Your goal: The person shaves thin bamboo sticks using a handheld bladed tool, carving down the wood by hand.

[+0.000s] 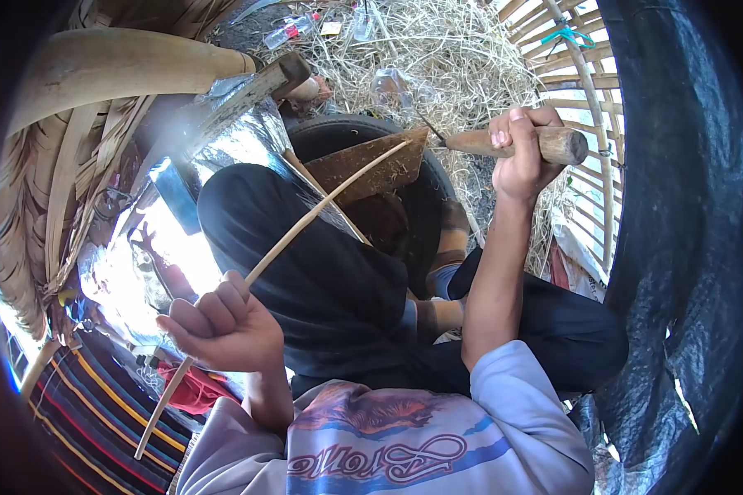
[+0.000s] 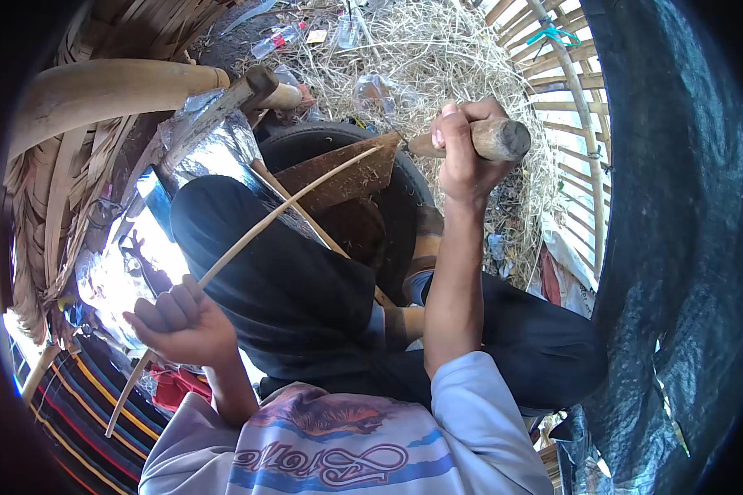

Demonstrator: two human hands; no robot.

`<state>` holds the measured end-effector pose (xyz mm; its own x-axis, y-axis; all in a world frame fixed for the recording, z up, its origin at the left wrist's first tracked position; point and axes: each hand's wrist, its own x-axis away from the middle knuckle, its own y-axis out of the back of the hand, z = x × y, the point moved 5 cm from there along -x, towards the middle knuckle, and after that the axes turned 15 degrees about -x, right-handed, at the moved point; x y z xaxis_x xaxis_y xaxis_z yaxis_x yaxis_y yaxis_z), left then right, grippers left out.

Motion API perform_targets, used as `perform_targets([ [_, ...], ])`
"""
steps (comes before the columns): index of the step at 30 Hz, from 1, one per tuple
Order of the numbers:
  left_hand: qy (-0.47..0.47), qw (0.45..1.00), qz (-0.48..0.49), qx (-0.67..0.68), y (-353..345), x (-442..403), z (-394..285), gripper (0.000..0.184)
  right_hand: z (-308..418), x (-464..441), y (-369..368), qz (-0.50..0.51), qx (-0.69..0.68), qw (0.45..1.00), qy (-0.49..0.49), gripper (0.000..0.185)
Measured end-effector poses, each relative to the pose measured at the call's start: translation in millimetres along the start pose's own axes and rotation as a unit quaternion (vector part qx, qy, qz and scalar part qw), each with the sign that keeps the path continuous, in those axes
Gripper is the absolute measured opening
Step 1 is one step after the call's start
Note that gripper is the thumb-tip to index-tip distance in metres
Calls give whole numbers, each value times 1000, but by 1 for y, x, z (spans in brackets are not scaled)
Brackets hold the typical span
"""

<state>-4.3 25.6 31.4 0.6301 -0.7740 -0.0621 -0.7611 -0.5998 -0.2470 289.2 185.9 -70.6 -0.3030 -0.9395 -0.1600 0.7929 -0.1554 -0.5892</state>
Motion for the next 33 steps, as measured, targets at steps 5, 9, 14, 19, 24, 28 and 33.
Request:
perform_targets([
  [5, -6, 999, -28, -18, 14, 5, 6, 47, -17, 9, 7, 17, -3, 1000, -8, 16],
  [9, -24, 999, -26, -9, 31, 13, 14, 47, -34, 24, 4, 32, 41, 998, -36, 18],
  [14, -39, 999, 5, -20, 34, 14, 14, 48, -29, 27, -4, 48, 48, 997, -35, 20],
  [19, -60, 996, 58, -19, 30, 12, 13, 48, -55, 36, 8, 73, 158, 984, -26, 22],
  [24, -61, 996, 57, -17, 28, 13, 13, 48, -30, 29, -8, 54, 38, 998, 12, 16],
  [28, -49, 998, 43, -16, 31, 15, 14, 48, -12, 25, -26, 36, 12, 999, 13, 18],
  [33, -25, 1000, 6, -9, 33, 13, 15, 48, -52, 38, 10, 33, 117, 992, 22, 23],
])
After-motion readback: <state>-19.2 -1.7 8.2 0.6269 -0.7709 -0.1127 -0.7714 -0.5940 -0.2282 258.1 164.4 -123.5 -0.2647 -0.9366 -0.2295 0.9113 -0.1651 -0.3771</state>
